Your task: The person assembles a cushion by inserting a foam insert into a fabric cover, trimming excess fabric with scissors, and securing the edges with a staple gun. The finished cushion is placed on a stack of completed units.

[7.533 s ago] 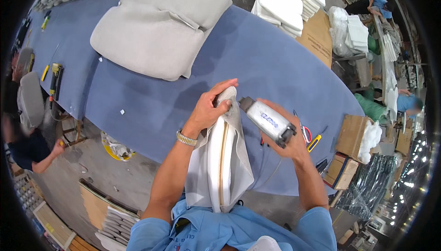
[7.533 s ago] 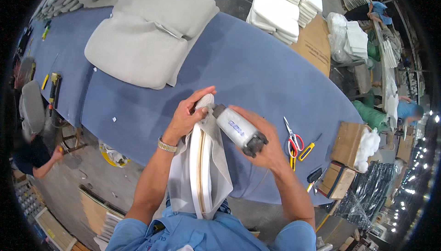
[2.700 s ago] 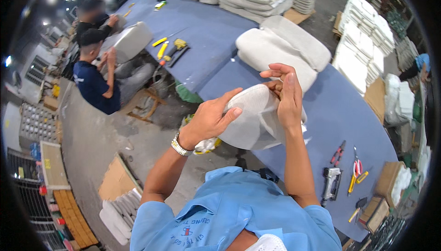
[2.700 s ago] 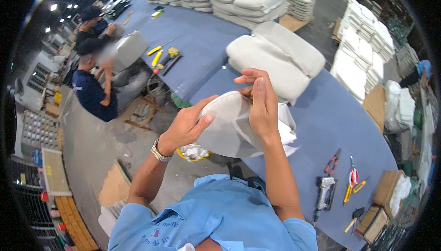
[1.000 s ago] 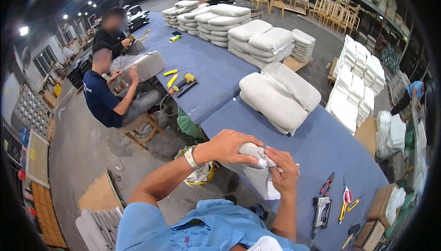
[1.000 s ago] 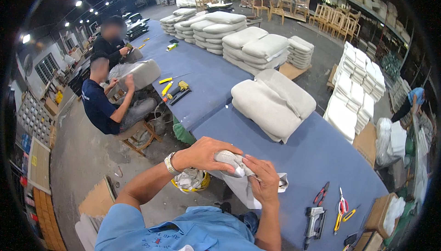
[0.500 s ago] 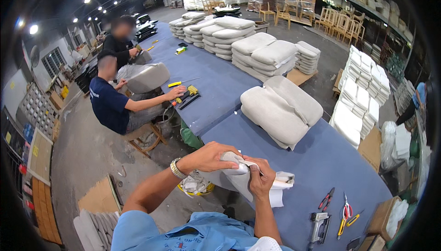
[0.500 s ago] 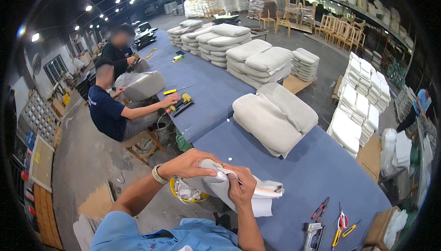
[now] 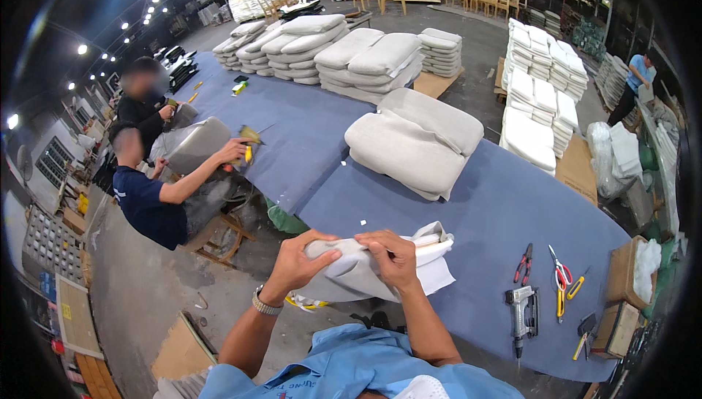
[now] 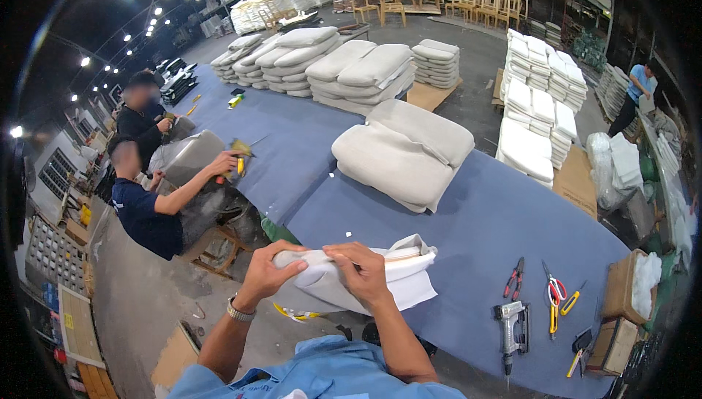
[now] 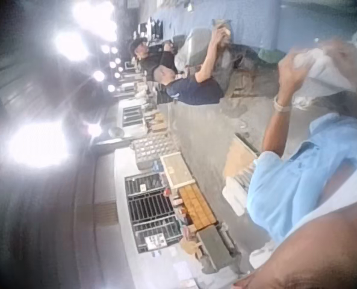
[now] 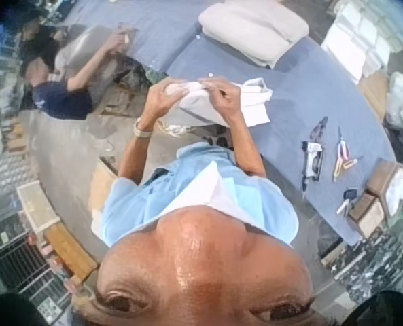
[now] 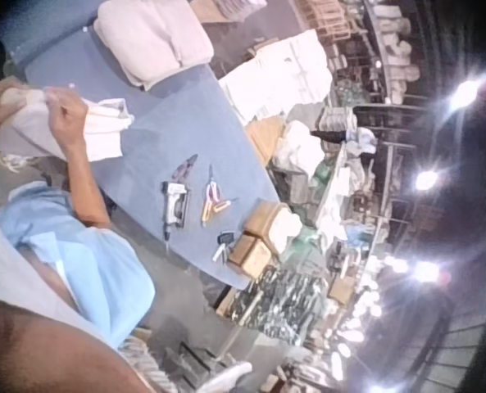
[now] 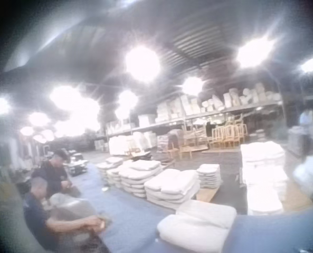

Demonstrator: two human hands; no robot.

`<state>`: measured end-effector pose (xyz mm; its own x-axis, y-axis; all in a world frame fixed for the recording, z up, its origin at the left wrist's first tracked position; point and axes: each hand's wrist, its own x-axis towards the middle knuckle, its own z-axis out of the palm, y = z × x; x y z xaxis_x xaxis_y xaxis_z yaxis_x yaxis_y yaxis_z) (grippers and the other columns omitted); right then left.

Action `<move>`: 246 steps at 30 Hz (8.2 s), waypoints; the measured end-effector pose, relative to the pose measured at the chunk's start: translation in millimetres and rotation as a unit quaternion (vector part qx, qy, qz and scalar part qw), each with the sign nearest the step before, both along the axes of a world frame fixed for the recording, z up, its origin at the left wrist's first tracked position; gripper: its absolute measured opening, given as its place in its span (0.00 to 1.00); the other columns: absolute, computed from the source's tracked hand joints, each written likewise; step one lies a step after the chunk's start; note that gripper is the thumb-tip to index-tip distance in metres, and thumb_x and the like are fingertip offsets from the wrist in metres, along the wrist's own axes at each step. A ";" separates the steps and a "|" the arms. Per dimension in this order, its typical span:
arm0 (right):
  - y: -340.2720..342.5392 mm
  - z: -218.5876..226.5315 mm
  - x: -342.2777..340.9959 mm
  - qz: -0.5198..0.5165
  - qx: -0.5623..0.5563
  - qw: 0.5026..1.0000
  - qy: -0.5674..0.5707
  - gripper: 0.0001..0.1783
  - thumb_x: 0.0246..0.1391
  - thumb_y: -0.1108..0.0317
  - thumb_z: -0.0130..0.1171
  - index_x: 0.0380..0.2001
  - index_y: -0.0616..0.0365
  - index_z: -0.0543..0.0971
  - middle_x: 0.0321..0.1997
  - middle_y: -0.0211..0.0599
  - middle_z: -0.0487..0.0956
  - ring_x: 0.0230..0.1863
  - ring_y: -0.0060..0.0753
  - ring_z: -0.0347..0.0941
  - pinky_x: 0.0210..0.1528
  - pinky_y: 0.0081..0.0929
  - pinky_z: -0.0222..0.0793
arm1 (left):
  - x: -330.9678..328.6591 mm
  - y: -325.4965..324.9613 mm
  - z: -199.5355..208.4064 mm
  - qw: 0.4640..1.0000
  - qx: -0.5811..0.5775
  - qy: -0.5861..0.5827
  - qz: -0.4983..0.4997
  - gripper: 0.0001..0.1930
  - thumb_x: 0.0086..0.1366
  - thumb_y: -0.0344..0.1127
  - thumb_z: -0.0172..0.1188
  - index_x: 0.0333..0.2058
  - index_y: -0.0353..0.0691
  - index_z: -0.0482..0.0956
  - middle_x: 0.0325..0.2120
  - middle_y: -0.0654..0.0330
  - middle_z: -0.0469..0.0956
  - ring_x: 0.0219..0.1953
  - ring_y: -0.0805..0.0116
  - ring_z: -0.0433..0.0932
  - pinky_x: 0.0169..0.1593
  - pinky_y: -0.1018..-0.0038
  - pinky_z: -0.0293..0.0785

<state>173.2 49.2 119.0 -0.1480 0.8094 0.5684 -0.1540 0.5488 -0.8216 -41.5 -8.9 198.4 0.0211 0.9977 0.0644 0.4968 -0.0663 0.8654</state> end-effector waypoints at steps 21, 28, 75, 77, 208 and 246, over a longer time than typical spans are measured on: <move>-97.7 -223.6 53.5 0.041 -0.682 0.682 0.261 0.42 0.64 0.25 0.44 0.64 0.47 0.72 0.55 0.35 0.80 0.45 0.36 0.76 0.30 0.34 0.70 | -25.6 -73.2 -41.8 0.974 -0.178 -0.141 -0.015 0.27 0.68 0.39 0.67 0.61 0.30 0.77 0.49 0.54 0.85 0.50 0.69 0.80 0.58 0.70 0.75; -41.2 -167.1 117.4 -0.098 -0.403 0.839 0.352 0.27 0.74 0.49 0.47 0.60 0.59 0.77 0.58 0.37 0.81 0.56 0.31 0.78 0.55 0.29 0.74 | -5.3 -91.6 -48.4 0.971 -0.127 -0.159 -0.125 0.40 0.62 0.38 0.73 0.70 0.33 0.65 0.58 0.49 0.80 0.58 0.66 0.78 0.63 0.69 0.72; 40.7 -184.7 384.0 -0.126 -0.459 0.857 -0.196 0.30 0.69 0.52 0.59 0.65 0.62 0.73 0.67 0.47 0.74 0.67 0.43 0.70 0.68 0.41 0.66 | 134.4 -50.3 -183.6 0.881 -0.245 -0.287 0.287 0.34 0.73 0.53 0.58 0.71 0.44 0.65 0.28 0.56 0.83 0.17 0.73 0.79 0.17 0.78 0.75; 65.7 -122.7 368.9 -0.101 -0.490 0.857 -0.125 0.29 0.70 0.51 0.58 0.64 0.61 0.76 0.65 0.47 0.76 0.67 0.43 0.70 0.69 0.40 0.64 | 153.5 -63.6 -169.2 0.863 -0.240 -0.347 0.277 0.31 0.74 0.55 0.56 0.69 0.44 0.69 0.22 0.60 0.80 0.13 0.76 0.75 0.16 0.79 0.72; -70.2 240.6 337.2 0.303 0.355 0.877 0.115 0.22 0.69 0.58 0.53 0.22 0.59 0.75 0.20 0.36 0.80 0.17 0.34 0.73 0.21 0.33 0.74 | 367.1 77.4 6.6 0.861 0.502 0.073 0.032 0.07 0.55 0.38 0.66 0.30 0.45 0.81 0.33 0.65 0.79 0.45 0.62 0.76 0.63 0.56 0.64; -74.8 233.3 323.4 0.262 0.274 0.907 0.183 0.17 0.62 0.64 0.58 0.19 0.57 0.76 0.13 0.32 0.75 0.11 0.23 0.67 0.14 0.22 0.66 | 371.4 85.4 5.3 0.863 0.494 0.093 0.041 0.07 0.53 0.39 0.68 0.29 0.45 0.82 0.33 0.62 0.78 0.43 0.61 0.76 0.60 0.57 0.65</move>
